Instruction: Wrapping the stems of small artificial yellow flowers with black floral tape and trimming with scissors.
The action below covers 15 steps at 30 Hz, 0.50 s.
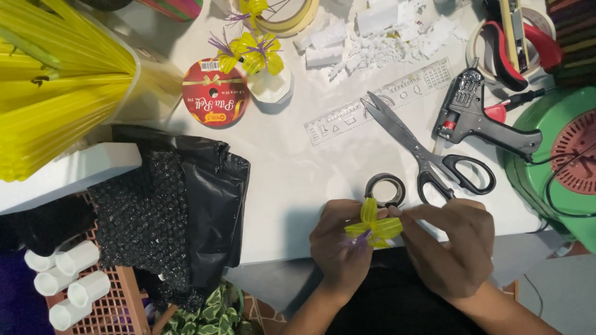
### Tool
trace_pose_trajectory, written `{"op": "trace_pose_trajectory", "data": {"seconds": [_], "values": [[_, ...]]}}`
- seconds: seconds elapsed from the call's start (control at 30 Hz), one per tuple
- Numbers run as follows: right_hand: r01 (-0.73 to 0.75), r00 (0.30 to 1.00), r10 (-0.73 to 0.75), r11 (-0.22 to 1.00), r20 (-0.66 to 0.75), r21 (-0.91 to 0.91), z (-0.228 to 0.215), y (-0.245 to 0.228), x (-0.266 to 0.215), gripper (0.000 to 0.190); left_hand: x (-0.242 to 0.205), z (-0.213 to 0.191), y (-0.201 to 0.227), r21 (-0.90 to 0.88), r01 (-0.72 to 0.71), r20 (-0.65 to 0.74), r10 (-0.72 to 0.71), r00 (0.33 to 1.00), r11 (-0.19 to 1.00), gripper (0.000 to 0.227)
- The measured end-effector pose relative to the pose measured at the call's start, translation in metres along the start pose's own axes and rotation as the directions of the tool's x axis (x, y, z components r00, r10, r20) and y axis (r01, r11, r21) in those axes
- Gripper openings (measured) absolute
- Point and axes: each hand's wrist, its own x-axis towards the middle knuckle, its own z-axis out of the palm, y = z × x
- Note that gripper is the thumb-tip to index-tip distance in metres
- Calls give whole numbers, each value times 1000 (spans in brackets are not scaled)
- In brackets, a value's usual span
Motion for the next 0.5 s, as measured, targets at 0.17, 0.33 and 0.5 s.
{"op": "trace_pose_trajectory", "data": {"seconds": [0.17, 0.33, 0.5], "values": [[-114, 982, 116, 993, 147, -23, 0, -7, 6, 15, 4, -4, -5, 95, -37, 24, 34, 999, 995, 37], [-227, 932, 191, 970, 309, 84, -5, 2, 16, 17, 12, -15, -15, 91, -81, 109, 71, 992, 993, 38], [-667, 645, 148, 588, 750, 457, -12, 32, 35, 16, 35, -30, -14, -59, -4, 394, 27, 919, 998, 23]]}}
